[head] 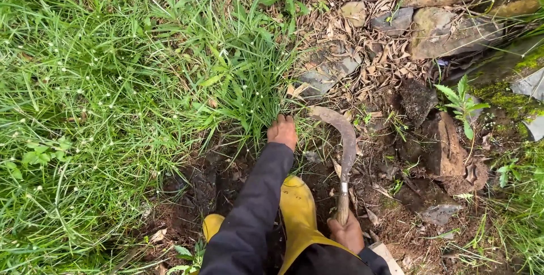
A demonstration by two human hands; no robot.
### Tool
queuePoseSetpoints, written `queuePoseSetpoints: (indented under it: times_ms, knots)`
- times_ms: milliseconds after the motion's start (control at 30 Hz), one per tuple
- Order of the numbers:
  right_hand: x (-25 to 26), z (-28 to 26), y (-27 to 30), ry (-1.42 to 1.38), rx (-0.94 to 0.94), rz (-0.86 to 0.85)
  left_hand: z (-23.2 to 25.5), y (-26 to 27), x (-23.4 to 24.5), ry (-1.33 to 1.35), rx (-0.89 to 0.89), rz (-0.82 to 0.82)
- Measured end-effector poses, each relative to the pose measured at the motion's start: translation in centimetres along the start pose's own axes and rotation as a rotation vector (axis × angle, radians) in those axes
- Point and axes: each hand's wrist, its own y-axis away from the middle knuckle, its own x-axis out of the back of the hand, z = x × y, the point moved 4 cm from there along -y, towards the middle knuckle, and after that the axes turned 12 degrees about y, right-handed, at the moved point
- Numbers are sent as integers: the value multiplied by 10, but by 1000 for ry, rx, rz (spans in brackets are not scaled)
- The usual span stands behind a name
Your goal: The person uses a sickle to cut grass and weeds at the base of a small sapling in a grassy outdoor area. They repeatedly swing the tool to clear vegetation around the plant's base and then pull away the cut grass by hand.
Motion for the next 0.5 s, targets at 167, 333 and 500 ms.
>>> queuePoseSetpoints:
  times_ms: [167,333,500]
  knots:
    - [13,-24,16,-54,-26,16,-5,0,-6,-32,-63,91]
    - [7,-2,14,60,-118,106,-9,11,-6,-51,-63,99]
    - [7,-1,10,33,38,128,-4,6,4,-41,-50,35]
